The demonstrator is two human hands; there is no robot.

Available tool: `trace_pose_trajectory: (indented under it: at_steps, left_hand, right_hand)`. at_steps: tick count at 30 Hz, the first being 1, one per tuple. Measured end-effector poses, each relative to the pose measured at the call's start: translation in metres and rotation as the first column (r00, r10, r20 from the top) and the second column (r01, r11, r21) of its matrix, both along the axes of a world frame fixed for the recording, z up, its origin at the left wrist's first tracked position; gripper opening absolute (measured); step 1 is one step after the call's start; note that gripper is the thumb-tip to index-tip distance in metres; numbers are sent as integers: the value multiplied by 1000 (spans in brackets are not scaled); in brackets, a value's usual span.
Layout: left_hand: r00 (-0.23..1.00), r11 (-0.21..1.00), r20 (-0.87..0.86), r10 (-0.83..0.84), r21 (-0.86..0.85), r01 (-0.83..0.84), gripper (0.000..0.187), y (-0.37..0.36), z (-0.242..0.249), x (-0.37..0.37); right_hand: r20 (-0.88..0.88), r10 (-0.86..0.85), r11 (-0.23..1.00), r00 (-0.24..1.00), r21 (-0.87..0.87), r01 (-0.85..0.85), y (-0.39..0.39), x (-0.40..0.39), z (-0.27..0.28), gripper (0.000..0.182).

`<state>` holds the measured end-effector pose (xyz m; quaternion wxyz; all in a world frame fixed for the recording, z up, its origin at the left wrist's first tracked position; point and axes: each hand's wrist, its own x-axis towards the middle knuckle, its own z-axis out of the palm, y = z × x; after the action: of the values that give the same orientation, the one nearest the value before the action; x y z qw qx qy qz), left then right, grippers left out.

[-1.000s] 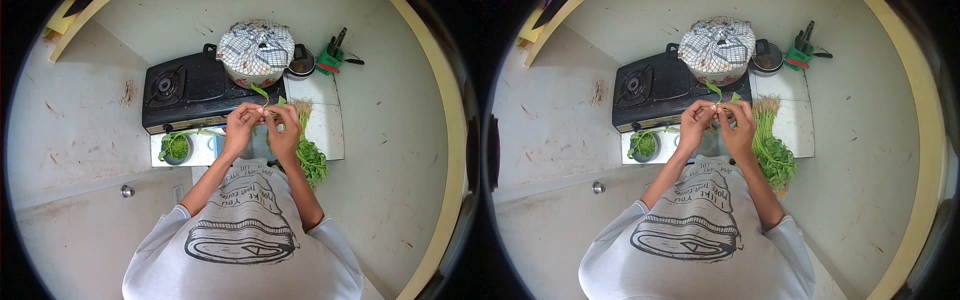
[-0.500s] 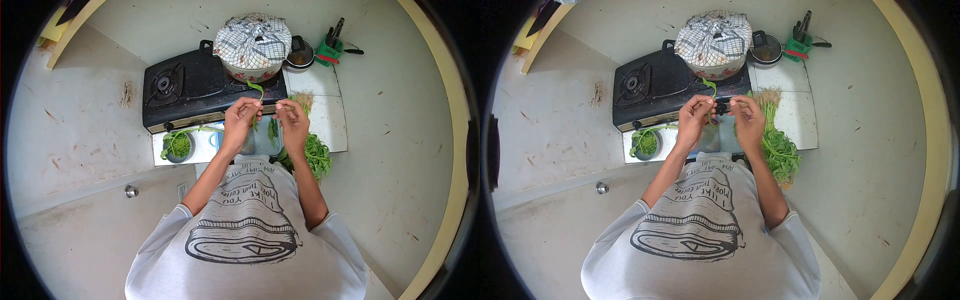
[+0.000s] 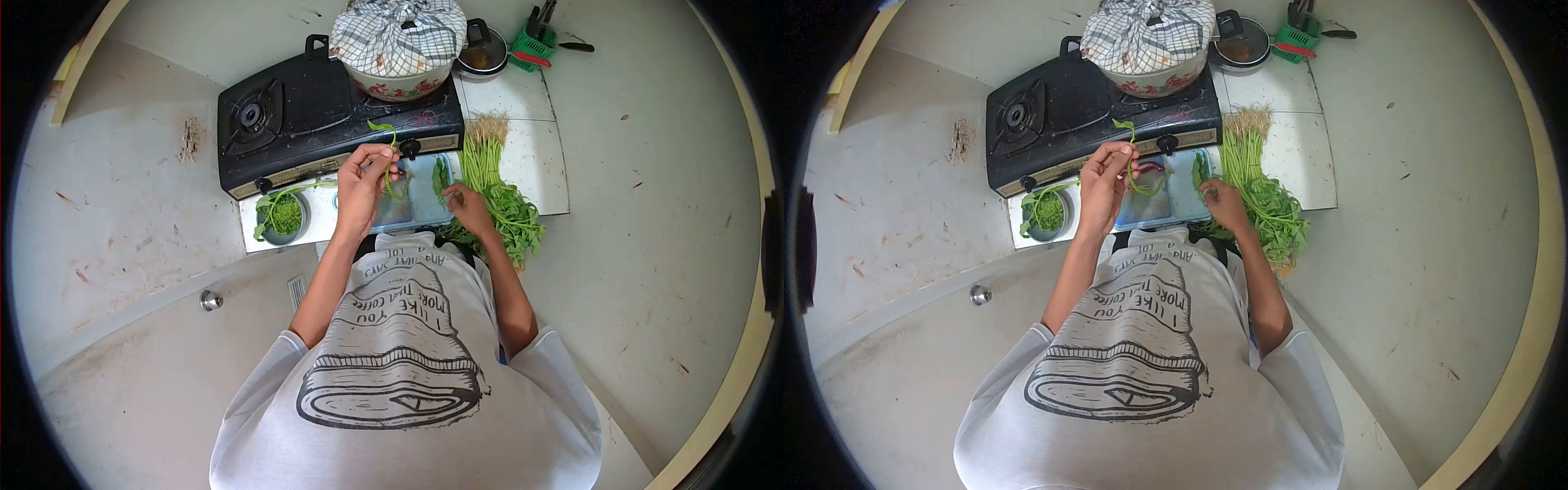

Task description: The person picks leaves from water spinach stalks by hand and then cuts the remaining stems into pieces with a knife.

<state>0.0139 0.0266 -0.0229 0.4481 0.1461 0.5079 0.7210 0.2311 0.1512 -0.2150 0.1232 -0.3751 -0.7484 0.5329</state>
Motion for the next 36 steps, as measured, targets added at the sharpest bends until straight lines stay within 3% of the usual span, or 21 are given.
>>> trace_pose_trajectory:
  at_steps: [3, 9, 10, 16, 22, 29, 31, 36]
  left_hand:
    - [1000, 1000, 8, 9, -14, -9, 14, -5, -2, -1]
    - [1000, 1000, 9, 13, -11, -13, 14, -9, -2, -2]
    - [1000, 1000, 6, 13, -19, -13, 14, -9, -1, -1]
    - [1000, 999, 5, 27, -34, -27, 14, -11, -1, 3]
    - [1000, 998, -4, 26, -58, -26, 14, -16, -4, 0]
    - [999, 999, -10, 39, -30, -39, 14, -9, -2, 5]
    - [1000, 1000, -10, 22, -20, -22, 14, -6, -2, 6]
    - [998, 999, -41, -41, -7, 41, 13, -2, 0, 7]
  right_hand:
    - [184, 134, 988, 974, 46, -145, -1, -3, 7, 22]
    - [173, 185, 951, 967, 219, -220, 21, -35, 19, 29]
    - [158, 204, 946, 966, 223, -236, 27, -41, 11, 43]
    - [292, 122, 941, 949, 271, -204, 37, -59, -8, 67]
    - [423, 105, 942, 900, 249, -227, 18, -38, -41, 72]
    - [430, 127, 937, 894, 245, -251, 5, -8, -42, 70]
    - [470, 127, 936, 873, 234, -262, 4, -9, -14, 66]
    - [184, 22, 976, 983, 209, -61, 9, -24, 46, 43]
